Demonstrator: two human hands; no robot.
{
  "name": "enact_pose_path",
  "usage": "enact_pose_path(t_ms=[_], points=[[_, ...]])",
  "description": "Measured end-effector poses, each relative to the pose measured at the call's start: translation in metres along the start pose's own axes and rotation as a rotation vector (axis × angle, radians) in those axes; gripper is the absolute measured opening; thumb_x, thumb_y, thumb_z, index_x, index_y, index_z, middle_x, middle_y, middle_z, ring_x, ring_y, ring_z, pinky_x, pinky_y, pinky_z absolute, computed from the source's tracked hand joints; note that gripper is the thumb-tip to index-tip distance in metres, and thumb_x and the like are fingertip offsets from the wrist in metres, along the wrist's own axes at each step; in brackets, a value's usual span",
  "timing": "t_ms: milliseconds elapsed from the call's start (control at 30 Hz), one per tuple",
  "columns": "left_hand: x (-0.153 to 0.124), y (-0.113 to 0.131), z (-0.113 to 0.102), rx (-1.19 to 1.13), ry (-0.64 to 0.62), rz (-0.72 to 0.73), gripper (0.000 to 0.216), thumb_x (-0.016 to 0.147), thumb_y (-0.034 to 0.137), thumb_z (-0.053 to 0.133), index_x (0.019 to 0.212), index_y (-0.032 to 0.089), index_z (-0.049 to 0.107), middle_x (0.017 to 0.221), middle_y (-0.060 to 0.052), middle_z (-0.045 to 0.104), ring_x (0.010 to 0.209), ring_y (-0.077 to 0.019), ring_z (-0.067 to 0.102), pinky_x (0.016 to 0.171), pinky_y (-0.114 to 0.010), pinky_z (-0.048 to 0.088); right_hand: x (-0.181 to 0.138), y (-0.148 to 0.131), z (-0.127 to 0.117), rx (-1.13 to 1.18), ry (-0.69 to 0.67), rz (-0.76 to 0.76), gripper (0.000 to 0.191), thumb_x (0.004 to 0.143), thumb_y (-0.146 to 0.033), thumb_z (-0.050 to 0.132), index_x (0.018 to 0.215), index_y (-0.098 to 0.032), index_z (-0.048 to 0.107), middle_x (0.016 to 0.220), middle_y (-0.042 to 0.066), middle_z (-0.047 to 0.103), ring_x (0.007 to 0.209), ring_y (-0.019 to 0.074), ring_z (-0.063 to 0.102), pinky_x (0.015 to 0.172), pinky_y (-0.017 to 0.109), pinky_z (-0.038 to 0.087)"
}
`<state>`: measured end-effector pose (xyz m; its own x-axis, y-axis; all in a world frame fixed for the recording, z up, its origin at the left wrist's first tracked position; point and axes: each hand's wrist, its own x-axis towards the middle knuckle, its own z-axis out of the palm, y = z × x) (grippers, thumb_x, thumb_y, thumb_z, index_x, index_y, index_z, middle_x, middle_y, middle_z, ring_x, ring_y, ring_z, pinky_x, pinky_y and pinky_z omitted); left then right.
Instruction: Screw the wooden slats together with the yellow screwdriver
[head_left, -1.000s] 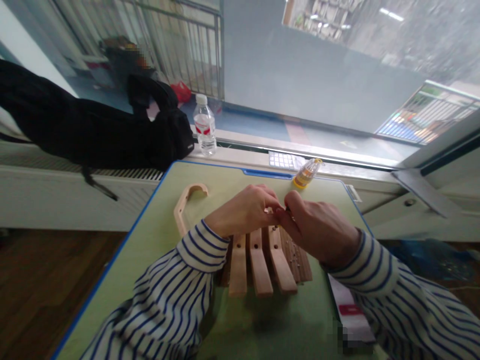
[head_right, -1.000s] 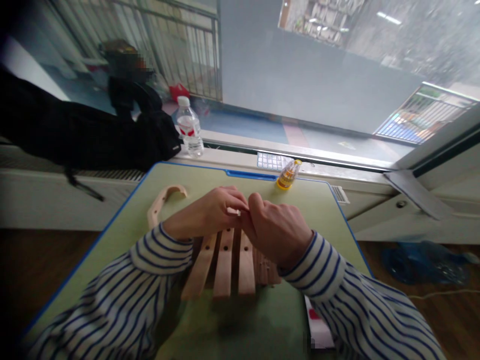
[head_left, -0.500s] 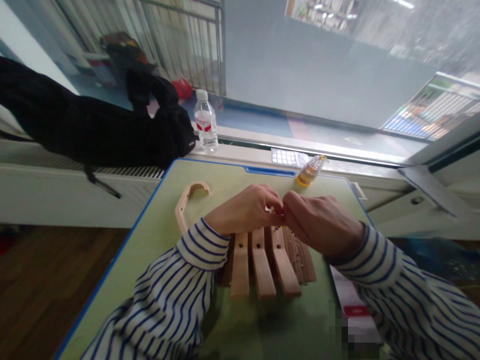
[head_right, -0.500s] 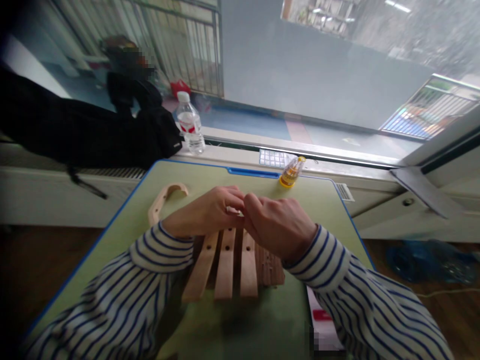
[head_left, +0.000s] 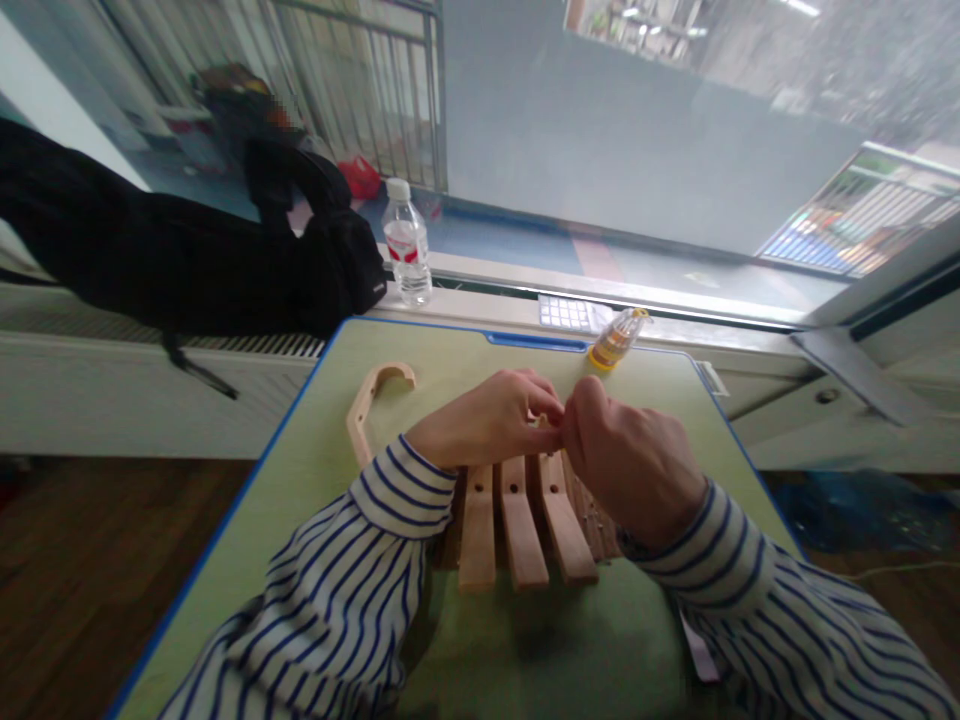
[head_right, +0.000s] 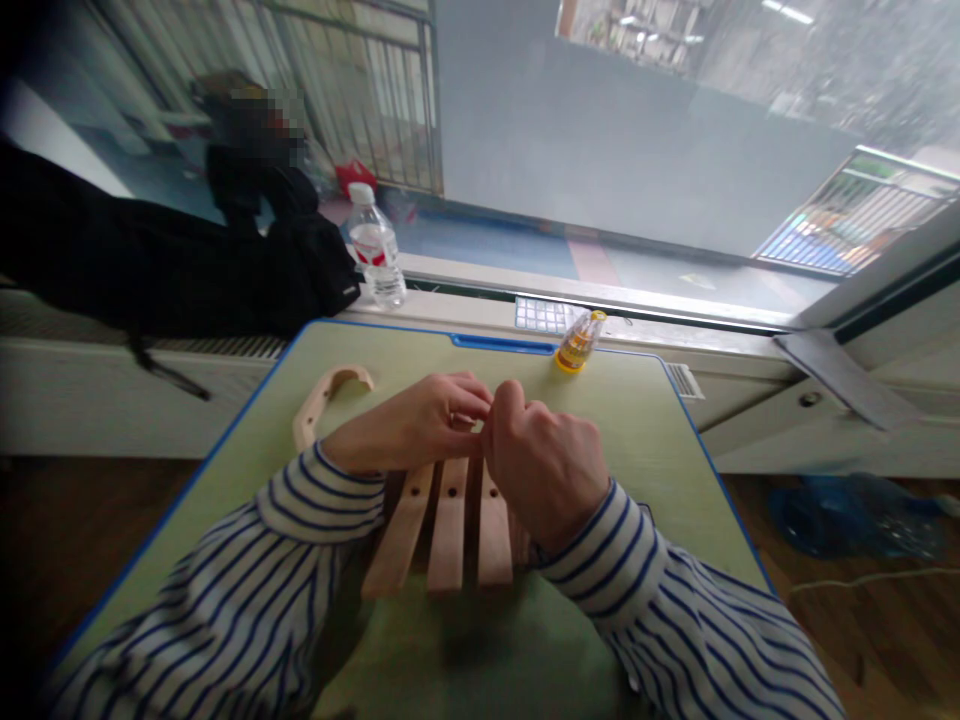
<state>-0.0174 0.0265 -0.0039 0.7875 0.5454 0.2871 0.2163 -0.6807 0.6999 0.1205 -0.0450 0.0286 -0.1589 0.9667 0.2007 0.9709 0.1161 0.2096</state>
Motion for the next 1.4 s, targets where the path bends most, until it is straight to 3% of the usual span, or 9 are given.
enact_pose_path(t_ms=[200, 333, 433, 600, 900, 1133, 1400], points=[[0.0, 0.001, 0.0, 0.05, 0.033, 0.011, 0.014, 0.074, 0.026, 0.061, 0.074, 0.014, 0.068, 0.074, -0.003, 0.06, 0.074, -0.0127, 0.053, 0.069, -0.023, 0.041, 0.001, 0.008, -0.008, 0.084, -0.079, -0.078, 0.025, 0.09, -0.034, 0.022, 0.084, -0.019, 0.041, 0.06, 0.002, 0.059, 0.045, 0.0145, 0.053, 0.044, 0.027, 0.012], [-0.001, 0.0, -0.001, 0.049, 0.015, 0.045, 0.014, 0.076, 0.024, 0.059, 0.073, 0.014, 0.068, 0.072, -0.003, 0.059, 0.074, -0.0122, 0.052, 0.069, -0.023, 0.04, 0.005, 0.023, -0.019, 0.188, -0.155, -0.283, 0.029, 0.089, -0.04, 0.024, 0.091, -0.018, 0.042, 0.072, 0.002, 0.062, 0.052, 0.013, 0.052, 0.046, 0.027, 0.016], [-0.001, -0.001, -0.002, 0.019, 0.013, 0.039, 0.015, 0.076, 0.026, 0.058, 0.075, 0.014, 0.067, 0.072, -0.003, 0.059, 0.072, -0.0117, 0.052, 0.069, -0.023, 0.04, 0.01, 0.031, -0.024, 0.188, -0.137, -0.403, 0.029, 0.089, -0.04, 0.026, 0.093, -0.019, 0.044, 0.08, 0.004, 0.061, 0.059, 0.012, 0.051, 0.049, 0.026, 0.019], [-0.002, -0.003, -0.001, -0.046, -0.001, 0.048, 0.023, 0.078, 0.032, 0.056, 0.076, 0.013, 0.068, 0.072, -0.004, 0.06, 0.073, -0.0126, 0.052, 0.067, -0.023, 0.041, 0.018, 0.032, -0.013, 0.147, -0.137, -0.519, 0.025, 0.089, -0.033, 0.027, 0.084, -0.016, 0.045, 0.07, 0.002, 0.057, 0.053, 0.0085, 0.042, 0.049, 0.025, 0.019], [-0.001, -0.005, 0.001, -0.059, 0.004, 0.011, 0.023, 0.078, 0.033, 0.057, 0.078, 0.014, 0.07, 0.074, -0.004, 0.062, 0.075, -0.0129, 0.054, 0.071, -0.024, 0.041, 0.012, 0.024, 0.003, 0.068, -0.057, -0.351, 0.019, 0.087, -0.031, 0.03, 0.081, -0.018, 0.042, 0.061, 0.0, 0.054, 0.043, 0.0096, 0.042, 0.045, 0.026, 0.014], [-0.001, -0.004, 0.001, -0.036, -0.008, 0.0, 0.018, 0.078, 0.025, 0.055, 0.08, 0.015, 0.07, 0.076, -0.004, 0.062, 0.075, -0.0126, 0.054, 0.072, -0.023, 0.042, 0.003, 0.003, 0.002, -0.025, -0.024, -0.023, 0.018, 0.088, -0.029, 0.027, 0.08, -0.018, 0.039, 0.06, 0.002, 0.056, 0.045, 0.015, 0.053, 0.041, 0.025, 0.011], [0.0, -0.002, 0.001, -0.01, 0.017, -0.004, 0.015, 0.075, 0.026, 0.059, 0.076, 0.013, 0.068, 0.076, -0.004, 0.06, 0.073, -0.0122, 0.053, 0.068, -0.023, 0.041, 0.002, 0.004, -0.006, 0.064, -0.069, -0.054, 0.022, 0.089, -0.033, 0.024, 0.084, -0.019, 0.04, 0.065, 0.003, 0.059, 0.047, 0.0145, 0.053, 0.043, 0.027, 0.014]])
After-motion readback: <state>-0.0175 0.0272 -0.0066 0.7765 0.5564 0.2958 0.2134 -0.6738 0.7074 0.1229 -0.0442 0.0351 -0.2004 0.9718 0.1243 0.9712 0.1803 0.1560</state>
